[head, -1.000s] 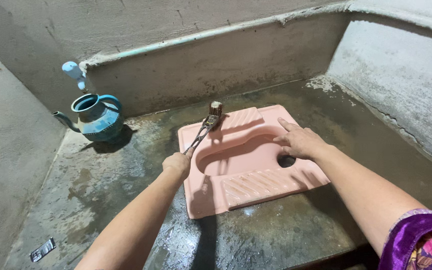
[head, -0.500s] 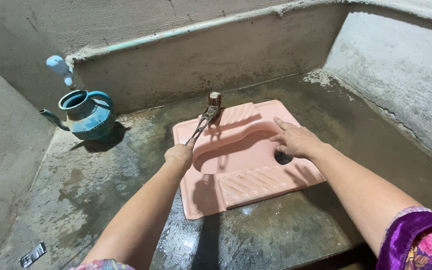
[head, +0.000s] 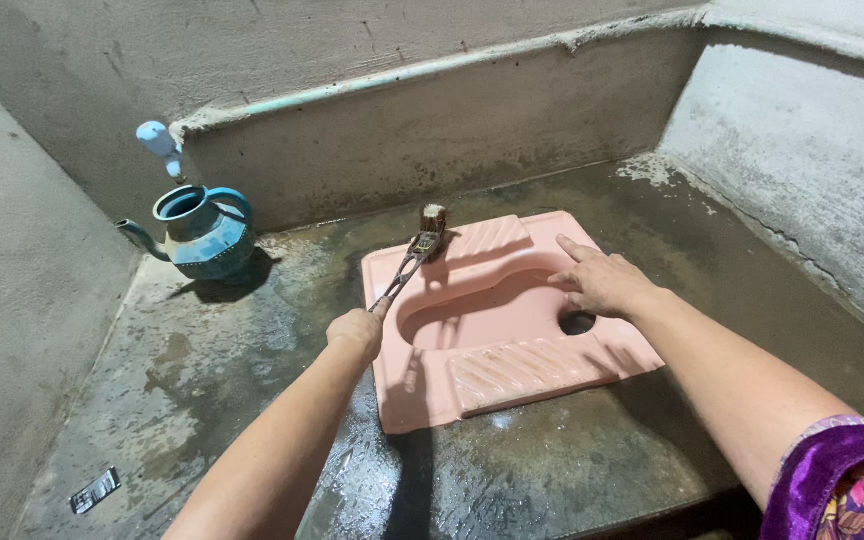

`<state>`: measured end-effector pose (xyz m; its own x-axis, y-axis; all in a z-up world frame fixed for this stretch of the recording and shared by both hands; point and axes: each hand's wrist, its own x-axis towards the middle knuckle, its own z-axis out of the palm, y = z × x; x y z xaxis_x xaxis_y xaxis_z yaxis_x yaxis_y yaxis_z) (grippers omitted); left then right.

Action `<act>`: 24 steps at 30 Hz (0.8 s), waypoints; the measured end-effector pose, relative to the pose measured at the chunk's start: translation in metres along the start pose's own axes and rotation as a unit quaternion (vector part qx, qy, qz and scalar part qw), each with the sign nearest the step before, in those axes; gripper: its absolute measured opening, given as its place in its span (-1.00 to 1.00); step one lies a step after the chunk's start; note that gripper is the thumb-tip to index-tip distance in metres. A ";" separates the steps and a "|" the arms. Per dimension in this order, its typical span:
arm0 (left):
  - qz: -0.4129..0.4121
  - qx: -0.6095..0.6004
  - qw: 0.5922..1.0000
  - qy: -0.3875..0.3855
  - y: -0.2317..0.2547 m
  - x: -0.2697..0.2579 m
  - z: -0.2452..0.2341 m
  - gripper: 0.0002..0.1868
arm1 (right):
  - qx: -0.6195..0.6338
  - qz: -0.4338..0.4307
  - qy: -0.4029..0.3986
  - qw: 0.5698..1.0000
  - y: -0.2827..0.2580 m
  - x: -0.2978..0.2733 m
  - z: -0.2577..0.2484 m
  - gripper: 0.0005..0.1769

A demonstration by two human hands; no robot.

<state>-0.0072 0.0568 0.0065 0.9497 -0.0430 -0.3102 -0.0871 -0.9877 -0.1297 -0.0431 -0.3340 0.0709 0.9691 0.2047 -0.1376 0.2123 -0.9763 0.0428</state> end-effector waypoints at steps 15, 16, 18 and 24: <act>0.008 0.018 1.000 -0.024 -0.022 -0.042 0.001 -0.03 | -0.007 -0.006 0.025 1.000 0.004 -0.007 -0.005 -0.44; 0.007 0.021 0.999 -0.031 -0.021 -0.043 0.000 -0.02 | -0.003 -0.005 0.025 1.000 0.004 -0.006 -0.005 -0.44; 0.009 0.023 0.999 -0.030 -0.021 -0.039 0.001 -0.02 | -0.001 -0.001 0.023 1.000 0.004 -0.007 -0.005 -0.44; 0.035 0.024 0.999 0.013 -0.014 -0.009 0.010 -0.11 | -0.007 0.000 0.003 1.000 -0.001 -0.007 -0.005 -0.45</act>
<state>-0.0172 0.0725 0.0018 0.9483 -0.1165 -0.2951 -0.1676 -0.9737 -0.1543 -0.0497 -0.3340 0.0766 0.9698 0.2052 -0.1316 0.2140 -0.9752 0.0566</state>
